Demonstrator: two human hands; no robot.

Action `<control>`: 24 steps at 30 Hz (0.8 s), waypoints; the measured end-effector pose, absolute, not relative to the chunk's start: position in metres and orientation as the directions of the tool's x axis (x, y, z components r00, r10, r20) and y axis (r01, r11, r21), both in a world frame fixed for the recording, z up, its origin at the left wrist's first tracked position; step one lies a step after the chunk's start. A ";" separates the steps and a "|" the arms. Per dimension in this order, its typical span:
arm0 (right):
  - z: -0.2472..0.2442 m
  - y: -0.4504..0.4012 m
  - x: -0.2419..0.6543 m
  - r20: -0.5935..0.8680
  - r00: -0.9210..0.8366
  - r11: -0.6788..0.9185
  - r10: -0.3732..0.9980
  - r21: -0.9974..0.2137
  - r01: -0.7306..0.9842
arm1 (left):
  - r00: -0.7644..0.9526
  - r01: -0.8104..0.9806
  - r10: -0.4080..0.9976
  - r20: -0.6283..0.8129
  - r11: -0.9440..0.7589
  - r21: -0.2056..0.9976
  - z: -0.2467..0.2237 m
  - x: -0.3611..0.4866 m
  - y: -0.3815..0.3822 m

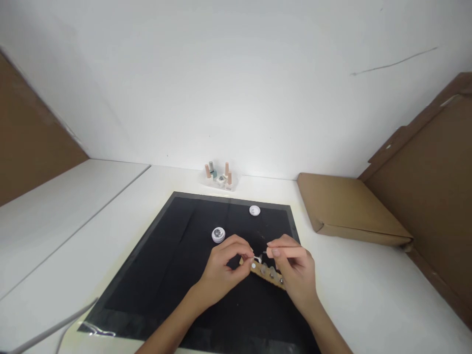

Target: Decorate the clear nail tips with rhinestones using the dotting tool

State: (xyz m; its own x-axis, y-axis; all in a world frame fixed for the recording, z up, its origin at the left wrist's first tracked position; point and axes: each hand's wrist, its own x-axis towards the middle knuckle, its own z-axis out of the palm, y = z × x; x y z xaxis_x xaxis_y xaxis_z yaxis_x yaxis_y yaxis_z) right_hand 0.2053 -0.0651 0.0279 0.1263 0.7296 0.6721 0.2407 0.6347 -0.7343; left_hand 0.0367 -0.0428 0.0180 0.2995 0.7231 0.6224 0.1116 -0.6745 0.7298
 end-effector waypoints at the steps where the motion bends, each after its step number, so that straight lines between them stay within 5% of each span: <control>1: 0.028 -0.065 0.205 0.674 0.131 0.636 0.727 -0.733 0.241 | 0.298 0.110 0.724 0.622 -0.673 0.731 0.018 0.037 -0.043; 24: 0.030 -0.064 0.204 0.684 0.144 0.641 0.715 -0.724 0.253 | 0.292 -0.071 0.879 0.377 -0.373 0.925 0.013 0.039 -0.043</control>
State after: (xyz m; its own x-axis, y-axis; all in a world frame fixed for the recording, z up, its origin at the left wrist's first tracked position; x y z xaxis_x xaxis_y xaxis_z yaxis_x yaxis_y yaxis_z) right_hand 0.2035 -0.0643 0.0299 0.1437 0.7153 0.6839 0.2531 0.6415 -0.7242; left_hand 0.0389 -0.0431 0.0127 0.2923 0.8789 0.3770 -0.0710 -0.3732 0.9250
